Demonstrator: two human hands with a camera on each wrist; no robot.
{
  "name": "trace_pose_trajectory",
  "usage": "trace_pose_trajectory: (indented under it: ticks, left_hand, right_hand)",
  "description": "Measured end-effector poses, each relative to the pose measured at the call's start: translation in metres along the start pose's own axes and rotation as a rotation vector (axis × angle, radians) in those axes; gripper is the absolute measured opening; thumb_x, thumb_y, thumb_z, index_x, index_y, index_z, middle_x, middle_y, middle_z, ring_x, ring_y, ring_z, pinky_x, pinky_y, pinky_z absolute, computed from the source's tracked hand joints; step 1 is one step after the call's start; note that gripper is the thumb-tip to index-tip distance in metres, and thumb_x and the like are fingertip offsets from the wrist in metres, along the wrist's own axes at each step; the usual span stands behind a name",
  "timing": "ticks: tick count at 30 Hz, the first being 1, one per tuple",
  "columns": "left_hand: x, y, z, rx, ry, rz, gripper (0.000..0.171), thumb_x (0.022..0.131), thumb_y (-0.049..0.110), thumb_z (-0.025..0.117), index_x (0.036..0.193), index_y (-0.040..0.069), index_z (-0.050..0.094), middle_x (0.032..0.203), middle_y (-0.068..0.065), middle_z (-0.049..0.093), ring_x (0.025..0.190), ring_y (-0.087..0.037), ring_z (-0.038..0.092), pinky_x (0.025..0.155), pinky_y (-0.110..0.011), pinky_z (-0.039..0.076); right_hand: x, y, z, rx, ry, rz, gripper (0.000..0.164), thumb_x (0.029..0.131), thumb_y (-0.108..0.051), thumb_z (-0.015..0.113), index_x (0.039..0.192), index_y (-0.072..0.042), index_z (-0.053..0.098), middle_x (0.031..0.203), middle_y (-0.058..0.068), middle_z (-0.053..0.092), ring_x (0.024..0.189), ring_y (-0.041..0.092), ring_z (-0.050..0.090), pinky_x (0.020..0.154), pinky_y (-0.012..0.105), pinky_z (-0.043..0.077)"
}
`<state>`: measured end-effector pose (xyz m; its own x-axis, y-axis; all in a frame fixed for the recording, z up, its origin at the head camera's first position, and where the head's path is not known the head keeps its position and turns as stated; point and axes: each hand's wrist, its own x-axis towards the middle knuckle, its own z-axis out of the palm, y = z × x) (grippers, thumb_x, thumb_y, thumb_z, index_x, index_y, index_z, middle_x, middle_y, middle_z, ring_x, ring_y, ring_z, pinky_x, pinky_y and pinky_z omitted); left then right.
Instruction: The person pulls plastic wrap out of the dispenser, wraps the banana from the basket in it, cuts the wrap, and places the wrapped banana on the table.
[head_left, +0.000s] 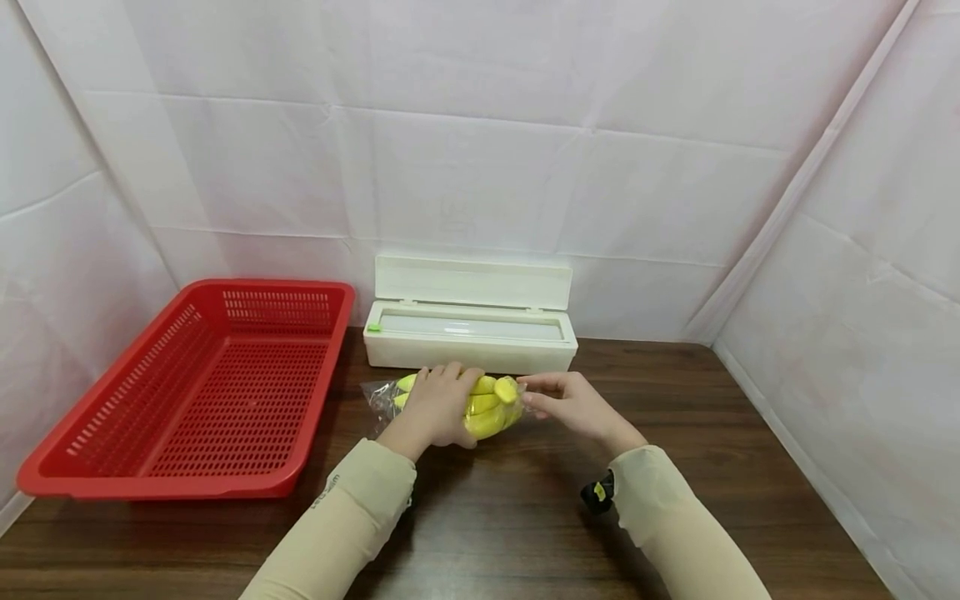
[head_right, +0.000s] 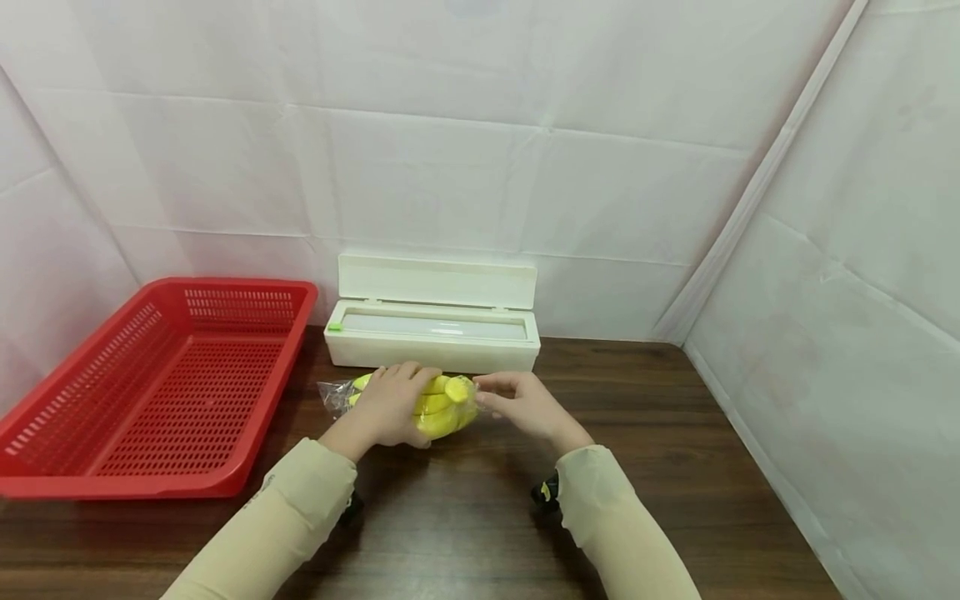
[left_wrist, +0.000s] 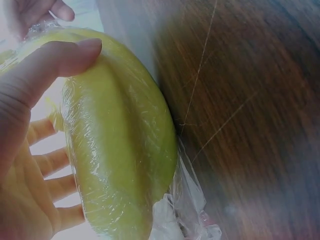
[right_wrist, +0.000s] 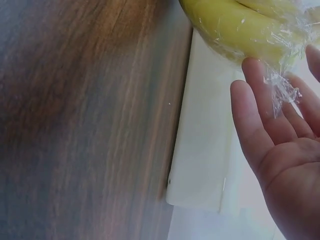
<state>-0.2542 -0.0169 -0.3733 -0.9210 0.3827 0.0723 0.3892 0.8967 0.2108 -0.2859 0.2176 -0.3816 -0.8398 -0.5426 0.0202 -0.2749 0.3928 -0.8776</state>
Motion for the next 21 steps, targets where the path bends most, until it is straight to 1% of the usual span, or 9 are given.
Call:
trace_pose_trajectory:
  ticks: [6,8,11,14,16,18,21]
  left_hand:
    - [0.0002,0.0005,0.0014,0.007,0.002,0.019,0.091,0.061,0.038,0.085,0.138,0.016,0.042,0.131,-0.011,0.049,0.124,-0.034,0.045,0.108,-0.056,0.028]
    - [0.0006,0.0004,0.0021,0.011,0.000,0.022,0.091,0.061,0.038,0.085,0.138,0.016,0.042,0.132,-0.011,0.049,0.124,-0.034,0.045,0.108,-0.055,0.028]
    - [0.0016,-0.0002,0.0030,0.011,-0.003,0.023,0.091,0.061,0.038,0.085,0.138,0.016,0.042,0.132,-0.011,0.048,0.124,-0.034,0.045,0.108,-0.056,0.027]
    - [0.0025,-0.0013,0.0035,0.001,-0.008,0.025,0.092,0.061,0.039,0.085,0.139,0.016,0.042,0.134,-0.011,0.048,0.126,-0.034,0.044,0.109,-0.056,0.026]
    - [0.0029,-0.0022,0.0034,-0.009,-0.013,0.027,0.092,0.061,0.039,0.085,0.139,0.016,0.041,0.134,-0.011,0.047,0.127,-0.034,0.043,0.110,-0.056,0.025]
    - [0.0031,-0.0032,0.0032,-0.024,-0.020,0.029,0.093,0.062,0.038,0.086,0.140,0.016,0.041,0.135,-0.011,0.047,0.128,-0.034,0.042,0.111,-0.056,0.024]
    - [0.0033,-0.0047,0.0029,-0.038,-0.029,0.032,0.093,0.062,0.038,0.086,0.140,0.016,0.041,0.136,-0.011,0.046,0.129,-0.034,0.041,0.112,-0.055,0.023]
  right_hand:
    - [-0.0002,0.0015,0.0039,-0.025,0.069,0.020,0.038,0.092,-0.028,0.061,0.119,-0.002,0.063,0.120,0.017,0.063,0.093,0.032,0.066,0.080,0.047,0.054]
    - [0.0002,0.0021,0.0053,-0.031,0.086,0.022,0.036,0.092,-0.027,0.061,0.117,-0.002,0.064,0.118,0.016,0.064,0.092,0.033,0.066,0.079,0.047,0.054]
    - [0.0007,0.0022,0.0070,-0.007,0.115,0.028,0.033,0.091,-0.026,0.063,0.113,-0.002,0.065,0.112,0.016,0.066,0.090,0.038,0.064,0.078,0.050,0.054]
    - [0.0010,0.0024,0.0072,0.029,0.131,0.039,0.032,0.089,-0.026,0.065,0.109,-0.001,0.066,0.106,0.016,0.067,0.087,0.039,0.063,0.078,0.052,0.053]
    - [0.0008,0.0032,0.0058,0.042,0.122,0.040,0.032,0.089,-0.024,0.065,0.110,0.000,0.066,0.108,0.016,0.066,0.085,0.034,0.065,0.079,0.051,0.053]
    - [0.0000,0.0043,0.0031,0.055,0.096,0.046,0.031,0.090,-0.018,0.063,0.114,0.002,0.064,0.114,0.017,0.065,0.085,0.026,0.066,0.080,0.048,0.054]
    - [-0.0014,0.0062,-0.0016,0.078,0.039,0.056,0.037,0.086,-0.010,0.062,0.120,0.004,0.061,0.121,0.019,0.062,0.089,0.015,0.066,0.081,0.040,0.055]
